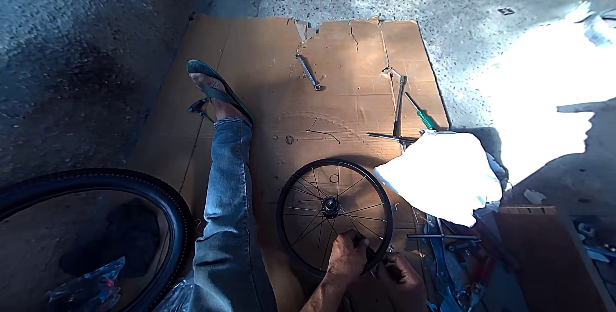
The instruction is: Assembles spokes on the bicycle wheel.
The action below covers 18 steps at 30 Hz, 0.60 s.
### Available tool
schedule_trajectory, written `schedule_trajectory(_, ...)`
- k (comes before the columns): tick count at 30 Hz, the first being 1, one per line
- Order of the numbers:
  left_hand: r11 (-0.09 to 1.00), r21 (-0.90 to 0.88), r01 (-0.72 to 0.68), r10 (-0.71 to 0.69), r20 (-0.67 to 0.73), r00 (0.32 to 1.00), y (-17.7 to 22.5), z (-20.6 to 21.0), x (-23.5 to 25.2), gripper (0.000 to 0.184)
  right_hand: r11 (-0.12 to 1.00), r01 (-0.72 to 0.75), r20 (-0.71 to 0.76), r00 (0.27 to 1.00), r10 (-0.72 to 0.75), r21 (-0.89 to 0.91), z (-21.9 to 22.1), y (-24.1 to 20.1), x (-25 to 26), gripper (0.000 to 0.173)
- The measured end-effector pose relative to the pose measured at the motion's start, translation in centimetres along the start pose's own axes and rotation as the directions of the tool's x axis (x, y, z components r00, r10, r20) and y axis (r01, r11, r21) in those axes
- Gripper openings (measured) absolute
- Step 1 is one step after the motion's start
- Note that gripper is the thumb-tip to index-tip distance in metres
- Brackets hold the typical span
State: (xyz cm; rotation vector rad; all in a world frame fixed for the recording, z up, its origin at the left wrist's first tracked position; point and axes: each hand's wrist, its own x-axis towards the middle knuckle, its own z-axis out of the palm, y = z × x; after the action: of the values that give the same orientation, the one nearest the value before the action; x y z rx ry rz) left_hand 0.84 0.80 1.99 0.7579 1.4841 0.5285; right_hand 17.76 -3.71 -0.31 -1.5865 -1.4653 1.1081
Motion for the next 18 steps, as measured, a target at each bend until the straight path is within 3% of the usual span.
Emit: schedule_trajectory(18, 0.998, -0.062, -0.026, 0.027, 0.016, 0.999, -0.41, -0.31, 0.11, 0.018, 0.991, -0.064, 0.002, 0.998, 0.064, 0.12, 0.46, -0.09, -0.59, 0.012)
